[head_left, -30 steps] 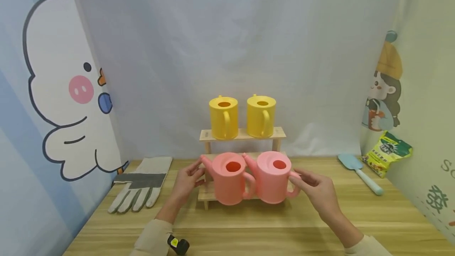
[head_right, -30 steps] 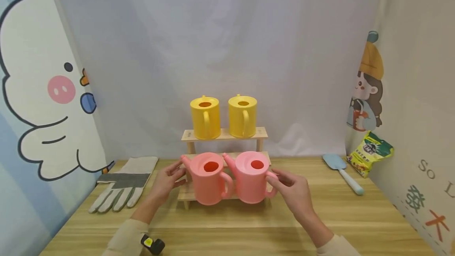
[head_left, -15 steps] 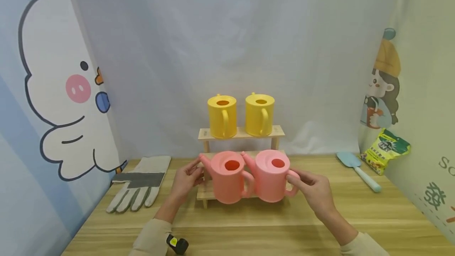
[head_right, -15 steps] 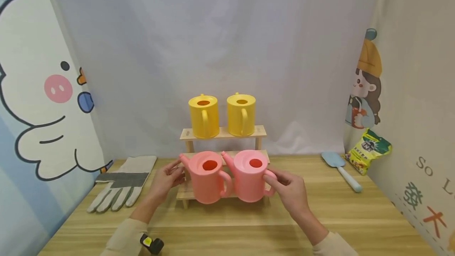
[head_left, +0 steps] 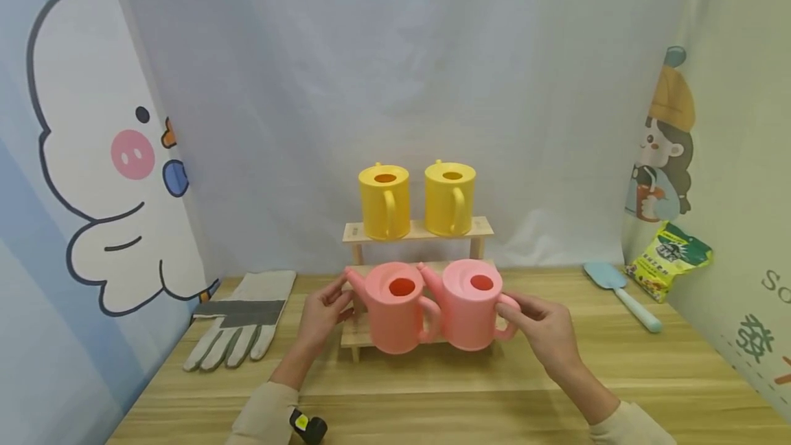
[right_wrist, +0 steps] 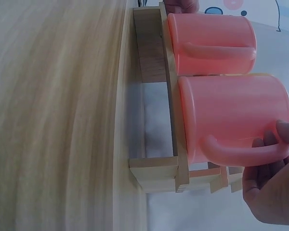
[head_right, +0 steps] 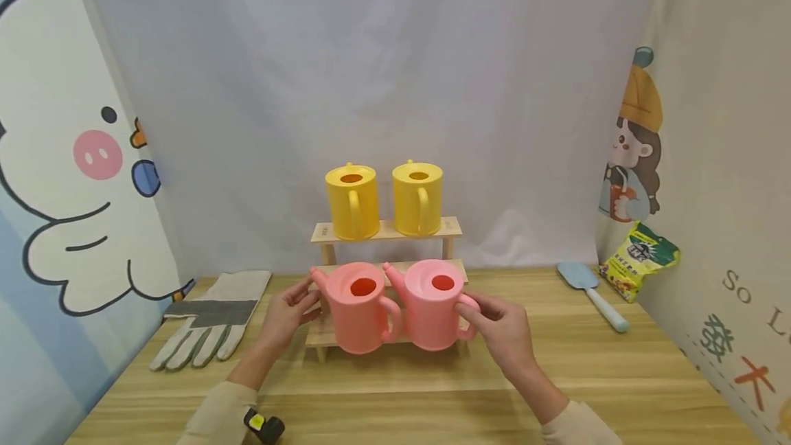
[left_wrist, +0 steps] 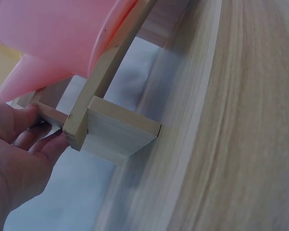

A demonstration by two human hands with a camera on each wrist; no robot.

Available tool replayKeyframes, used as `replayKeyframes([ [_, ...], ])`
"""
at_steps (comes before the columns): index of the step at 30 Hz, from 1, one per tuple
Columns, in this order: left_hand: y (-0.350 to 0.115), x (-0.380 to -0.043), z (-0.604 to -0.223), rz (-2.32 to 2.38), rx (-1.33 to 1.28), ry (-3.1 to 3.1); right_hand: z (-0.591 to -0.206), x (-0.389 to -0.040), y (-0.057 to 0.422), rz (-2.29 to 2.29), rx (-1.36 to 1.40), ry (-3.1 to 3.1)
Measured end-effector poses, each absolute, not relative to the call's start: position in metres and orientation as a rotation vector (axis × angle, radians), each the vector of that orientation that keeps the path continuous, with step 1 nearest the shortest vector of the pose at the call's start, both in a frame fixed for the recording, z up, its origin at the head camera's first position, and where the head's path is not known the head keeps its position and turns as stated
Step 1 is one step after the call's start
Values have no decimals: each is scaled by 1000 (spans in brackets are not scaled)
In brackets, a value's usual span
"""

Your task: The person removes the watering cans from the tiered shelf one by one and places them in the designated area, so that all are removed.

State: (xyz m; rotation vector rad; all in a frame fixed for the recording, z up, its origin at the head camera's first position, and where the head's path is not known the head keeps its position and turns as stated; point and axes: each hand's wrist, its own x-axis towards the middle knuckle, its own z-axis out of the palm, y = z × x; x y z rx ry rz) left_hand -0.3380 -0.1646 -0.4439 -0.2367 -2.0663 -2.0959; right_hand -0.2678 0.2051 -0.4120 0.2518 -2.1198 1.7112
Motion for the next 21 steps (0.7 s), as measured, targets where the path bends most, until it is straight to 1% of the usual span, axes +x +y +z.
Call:
replayKeyframes([
  [15, -164, -339, -444, -2064, -197, -2116, -407, -265, 208, 1755, 195, -2107],
  [21, -163, -338, -443, -2062, -189, -2118, -397, -262, 211, 1760, 171, -2115],
])
